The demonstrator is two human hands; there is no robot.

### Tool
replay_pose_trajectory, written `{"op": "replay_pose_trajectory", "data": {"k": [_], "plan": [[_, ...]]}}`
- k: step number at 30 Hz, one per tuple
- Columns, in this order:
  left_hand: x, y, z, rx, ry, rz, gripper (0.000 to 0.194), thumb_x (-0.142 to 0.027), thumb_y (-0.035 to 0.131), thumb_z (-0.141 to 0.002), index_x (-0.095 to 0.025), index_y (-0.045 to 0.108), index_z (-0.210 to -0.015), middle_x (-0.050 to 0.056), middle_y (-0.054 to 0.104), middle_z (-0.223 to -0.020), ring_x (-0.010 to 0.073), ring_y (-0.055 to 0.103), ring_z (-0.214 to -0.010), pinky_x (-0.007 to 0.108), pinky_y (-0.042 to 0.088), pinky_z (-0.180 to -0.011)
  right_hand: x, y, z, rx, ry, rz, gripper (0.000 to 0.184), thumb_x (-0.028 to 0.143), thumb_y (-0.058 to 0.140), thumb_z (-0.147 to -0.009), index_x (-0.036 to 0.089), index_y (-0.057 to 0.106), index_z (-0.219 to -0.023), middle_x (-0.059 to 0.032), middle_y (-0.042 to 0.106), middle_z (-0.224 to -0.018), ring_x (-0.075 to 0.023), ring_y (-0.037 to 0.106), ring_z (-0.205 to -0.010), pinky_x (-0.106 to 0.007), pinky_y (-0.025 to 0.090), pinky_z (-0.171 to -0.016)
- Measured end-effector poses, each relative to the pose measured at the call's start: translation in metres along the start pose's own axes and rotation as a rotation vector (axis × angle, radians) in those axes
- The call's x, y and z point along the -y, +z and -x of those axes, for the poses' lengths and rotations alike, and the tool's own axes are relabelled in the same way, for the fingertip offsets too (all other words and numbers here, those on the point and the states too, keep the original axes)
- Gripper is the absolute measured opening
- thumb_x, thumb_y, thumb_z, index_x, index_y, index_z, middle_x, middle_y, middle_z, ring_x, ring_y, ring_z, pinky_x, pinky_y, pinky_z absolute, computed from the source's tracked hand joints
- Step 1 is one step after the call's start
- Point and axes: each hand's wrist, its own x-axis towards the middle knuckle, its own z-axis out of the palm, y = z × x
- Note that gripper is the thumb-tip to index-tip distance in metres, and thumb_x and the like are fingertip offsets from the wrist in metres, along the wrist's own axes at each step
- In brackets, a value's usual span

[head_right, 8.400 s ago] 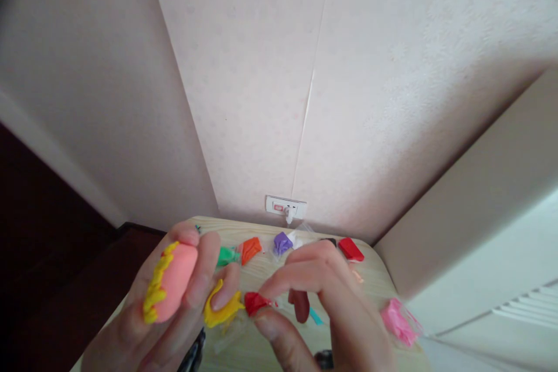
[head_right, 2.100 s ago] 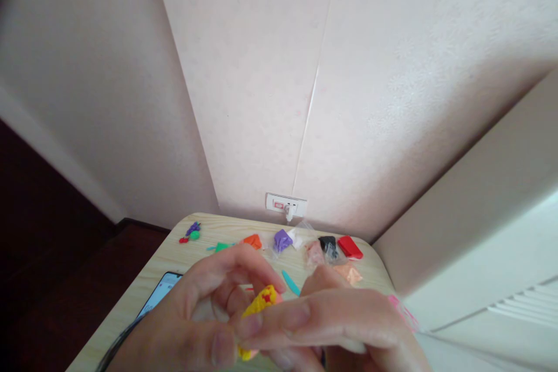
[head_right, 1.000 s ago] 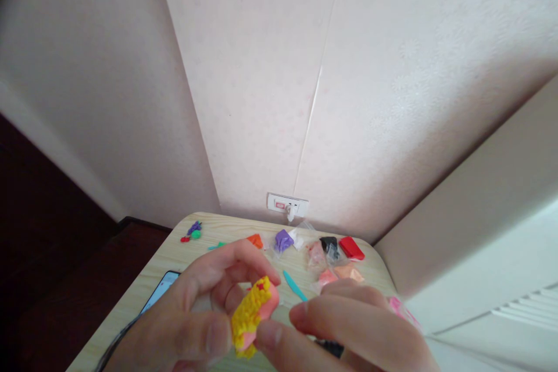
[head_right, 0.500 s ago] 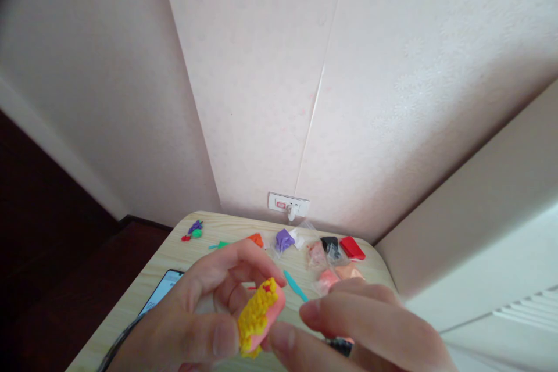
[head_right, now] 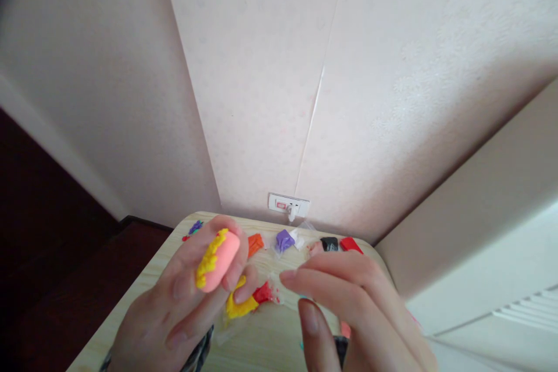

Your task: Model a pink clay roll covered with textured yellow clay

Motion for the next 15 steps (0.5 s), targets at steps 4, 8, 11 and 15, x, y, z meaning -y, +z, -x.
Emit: {"op": "replay_pose_trajectory", "data": {"k": [4, 8, 11, 15], "plan": [[0.002, 0.001, -0.002, -0.051, 0.134, 0.075, 0.021, -0.032, 0.068, -0.085, -0.025, 0.072, -0.104, -0.008, 0.066, -0.075, -0.0033, 0.028, -0.038, 0.017, 0.041, -0.066, 0.016, 0.007, -0.009, 0.095, 0.094, -0.108, 0.008, 0.019, 0.058, -0.092, 0.023, 0.064, -0.093, -0.0025, 0.065, -0.090, -0.0133, 0.065, -0.088, -0.019, 0.054, -0.073], [0.003, 0.001, -0.002, -0.023, 0.174, 0.175, 0.016, -0.029, 0.067, -0.085, -0.023, 0.072, -0.099, -0.008, 0.066, -0.075, -0.0025, 0.031, -0.039, 0.020, 0.041, -0.074, 0.019, 0.016, -0.010, 0.144, 0.035, -0.112, 0.004, 0.021, 0.064, -0.090, 0.022, 0.063, -0.094, -0.0001, 0.066, -0.088, -0.0099, 0.066, -0.087, -0.014, 0.051, -0.079], [0.003, 0.000, -0.003, -0.006, 0.161, 0.191, 0.017, -0.029, 0.065, -0.086, -0.022, 0.070, -0.101, -0.007, 0.065, -0.074, -0.0006, 0.033, -0.041, 0.021, 0.040, -0.075, 0.019, 0.020, -0.012, 0.142, 0.056, -0.140, 0.006, 0.019, 0.065, -0.089, 0.023, 0.064, -0.095, 0.0007, 0.067, -0.088, -0.0098, 0.067, -0.086, -0.015, 0.051, -0.080], [0.003, 0.001, -0.003, 0.006, 0.151, 0.164, 0.020, -0.029, 0.065, -0.086, -0.023, 0.070, -0.104, -0.007, 0.065, -0.073, 0.0007, 0.030, -0.040, 0.024, 0.040, -0.075, 0.019, 0.018, -0.012, 0.123, 0.052, -0.168, 0.006, 0.017, 0.063, -0.090, 0.022, 0.063, -0.093, 0.0019, 0.068, -0.086, -0.0095, 0.068, -0.084, -0.017, 0.049, -0.086]]}}
